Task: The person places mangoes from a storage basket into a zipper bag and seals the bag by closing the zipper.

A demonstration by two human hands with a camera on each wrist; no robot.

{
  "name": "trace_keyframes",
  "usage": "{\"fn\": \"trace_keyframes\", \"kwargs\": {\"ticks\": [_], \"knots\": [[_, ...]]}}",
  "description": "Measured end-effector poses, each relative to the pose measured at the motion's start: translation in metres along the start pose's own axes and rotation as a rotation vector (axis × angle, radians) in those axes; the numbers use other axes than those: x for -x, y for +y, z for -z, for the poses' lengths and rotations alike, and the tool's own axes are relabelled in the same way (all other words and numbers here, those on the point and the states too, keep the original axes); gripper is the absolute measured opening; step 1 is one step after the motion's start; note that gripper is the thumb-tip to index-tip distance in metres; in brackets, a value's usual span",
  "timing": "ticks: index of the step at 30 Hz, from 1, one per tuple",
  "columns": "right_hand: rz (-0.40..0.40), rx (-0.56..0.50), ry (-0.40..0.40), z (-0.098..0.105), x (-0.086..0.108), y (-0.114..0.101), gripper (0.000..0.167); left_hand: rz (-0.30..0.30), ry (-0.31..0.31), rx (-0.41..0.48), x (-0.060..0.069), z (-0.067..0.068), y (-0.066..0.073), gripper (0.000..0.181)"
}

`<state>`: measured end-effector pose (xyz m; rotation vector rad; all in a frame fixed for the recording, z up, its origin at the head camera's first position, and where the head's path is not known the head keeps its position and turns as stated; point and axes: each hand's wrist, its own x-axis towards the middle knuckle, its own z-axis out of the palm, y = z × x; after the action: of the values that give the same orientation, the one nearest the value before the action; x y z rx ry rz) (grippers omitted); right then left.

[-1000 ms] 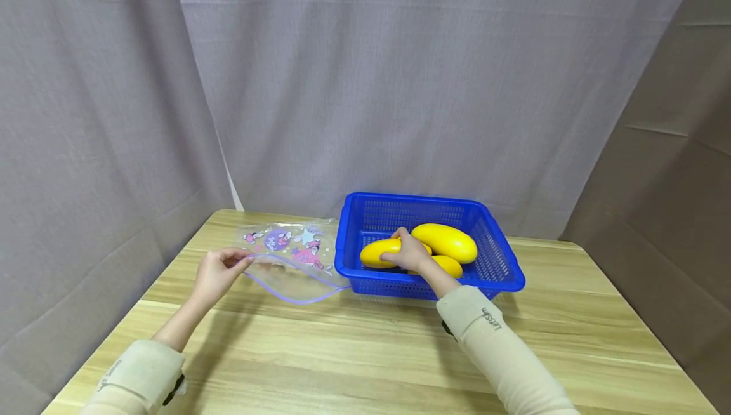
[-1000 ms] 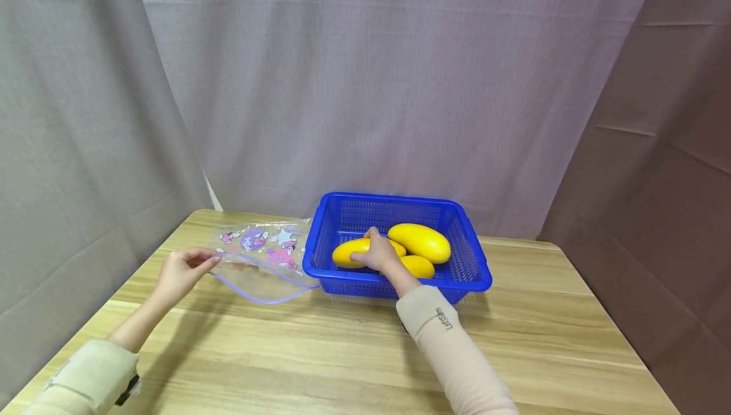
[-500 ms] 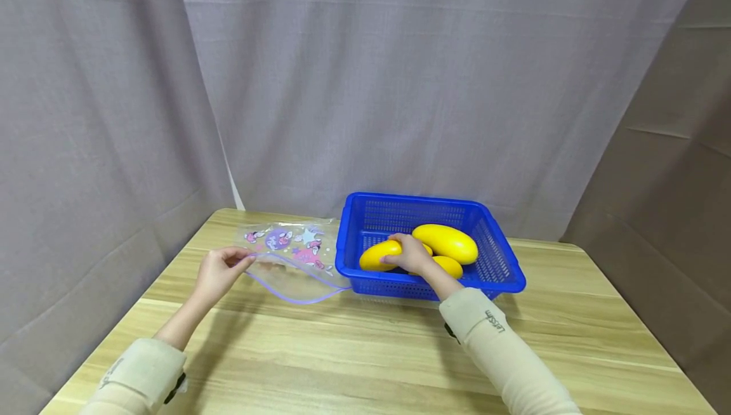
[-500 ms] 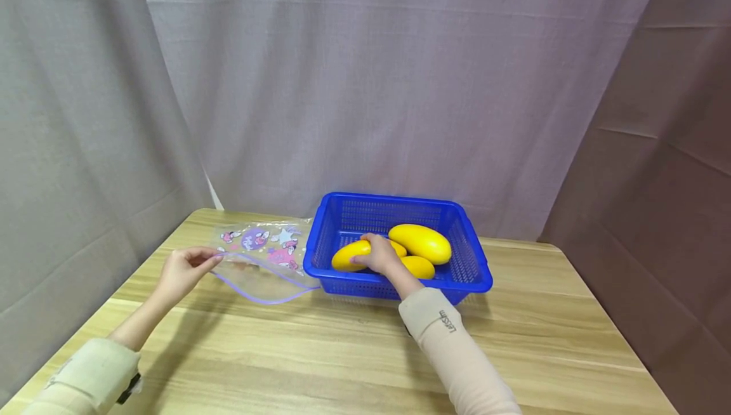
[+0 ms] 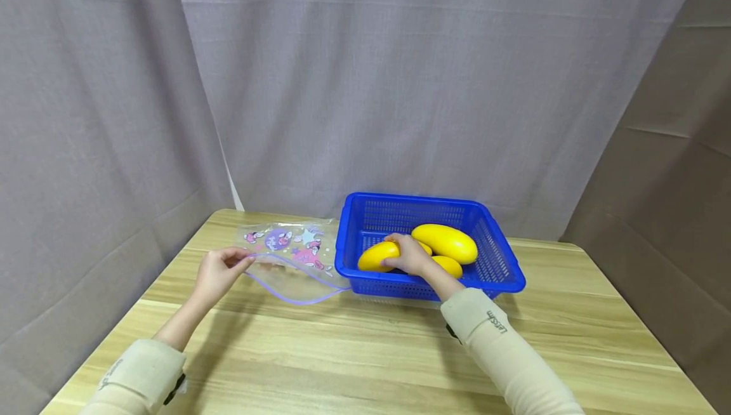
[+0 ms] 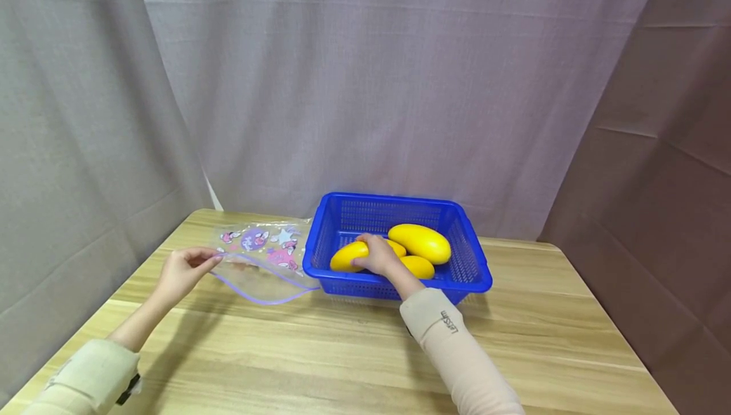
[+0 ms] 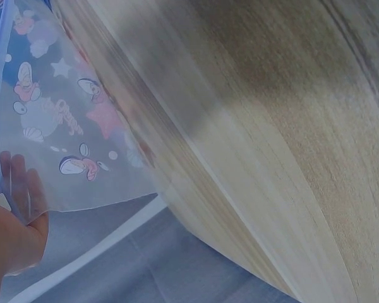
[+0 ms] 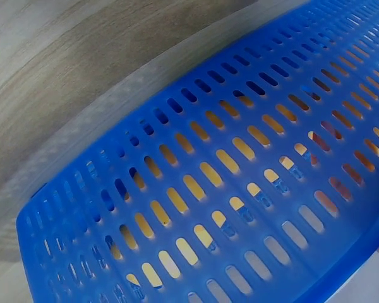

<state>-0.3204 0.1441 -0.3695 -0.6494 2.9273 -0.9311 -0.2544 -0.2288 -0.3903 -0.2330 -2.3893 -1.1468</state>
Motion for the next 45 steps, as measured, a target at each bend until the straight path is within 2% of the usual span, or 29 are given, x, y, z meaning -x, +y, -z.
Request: {"fn": "trace_keyframes", "kwargs": {"ticks": [6,14,32,39,45], "knots": [[-0.077,-0.045,0.061,-0.001,0.001,-0.002,0.054,-0.006,0.008,0.006,0.000,0.000,0.000,0.012],[-0.132,-0.048,0.084,0.001,0.004,-0.003,0.054,-0.026,0.014,0.017,0.000,-0.001,-0.002,0.011],[-0.081,-0.023,0.122,0.000,0.009,-0.004,0.054,-0.036,0.028,0.018,0.002,-0.001,-0.003,0.009],[-0.098,-0.043,0.158,0.001,0.011,-0.005,0.058,-0.060,0.042,0.049,0.004,0.001,-0.002,0.008],[-0.099,-0.053,0.175,0.003,0.012,-0.003,0.059,-0.046,0.050,0.086,0.005,0.000,-0.001,0.008]]}}
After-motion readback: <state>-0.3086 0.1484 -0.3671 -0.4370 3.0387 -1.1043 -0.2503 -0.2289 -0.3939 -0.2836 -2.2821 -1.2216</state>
